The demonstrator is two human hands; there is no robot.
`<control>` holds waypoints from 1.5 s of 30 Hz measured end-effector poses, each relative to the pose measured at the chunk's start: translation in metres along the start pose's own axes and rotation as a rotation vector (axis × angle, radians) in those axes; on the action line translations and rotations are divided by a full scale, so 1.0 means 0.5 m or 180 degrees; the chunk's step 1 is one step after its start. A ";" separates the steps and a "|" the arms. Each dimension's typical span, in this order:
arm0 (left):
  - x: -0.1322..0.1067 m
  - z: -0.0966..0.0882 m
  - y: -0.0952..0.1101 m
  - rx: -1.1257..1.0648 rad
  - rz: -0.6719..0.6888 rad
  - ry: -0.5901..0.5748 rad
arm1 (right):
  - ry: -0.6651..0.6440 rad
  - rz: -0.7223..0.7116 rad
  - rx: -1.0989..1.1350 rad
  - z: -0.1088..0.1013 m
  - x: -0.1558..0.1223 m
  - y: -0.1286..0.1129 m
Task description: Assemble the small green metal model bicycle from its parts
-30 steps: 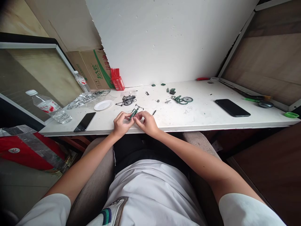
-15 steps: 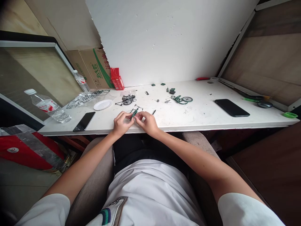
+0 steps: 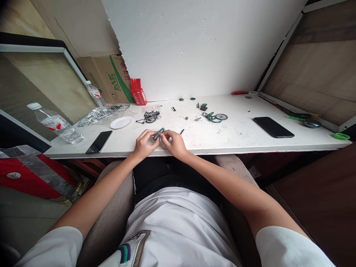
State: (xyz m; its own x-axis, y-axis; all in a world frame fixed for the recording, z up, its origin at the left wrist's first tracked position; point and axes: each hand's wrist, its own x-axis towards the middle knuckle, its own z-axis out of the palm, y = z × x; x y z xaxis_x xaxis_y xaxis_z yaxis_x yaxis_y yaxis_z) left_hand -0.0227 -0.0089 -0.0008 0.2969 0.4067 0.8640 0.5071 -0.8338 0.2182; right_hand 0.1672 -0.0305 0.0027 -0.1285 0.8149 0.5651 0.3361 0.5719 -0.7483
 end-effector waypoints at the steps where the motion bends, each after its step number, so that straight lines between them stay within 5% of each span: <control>1: -0.001 0.001 0.000 0.0005 0.0002 0.0009 | -0.0008 0.0015 -0.0026 0.000 0.000 -0.002; 45: -0.017 0.003 -0.013 0.0299 0.0057 -0.0045 | -0.0233 -0.0017 -0.0083 -0.002 -0.002 -0.008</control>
State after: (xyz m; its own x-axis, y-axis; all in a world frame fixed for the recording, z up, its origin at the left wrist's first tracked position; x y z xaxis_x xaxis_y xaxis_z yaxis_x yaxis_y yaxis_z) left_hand -0.0272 -0.0063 -0.0105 0.3178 0.3979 0.8607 0.5751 -0.8025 0.1586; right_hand 0.1669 -0.0335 0.0057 -0.1979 0.8171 0.5415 0.3592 0.5744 -0.7355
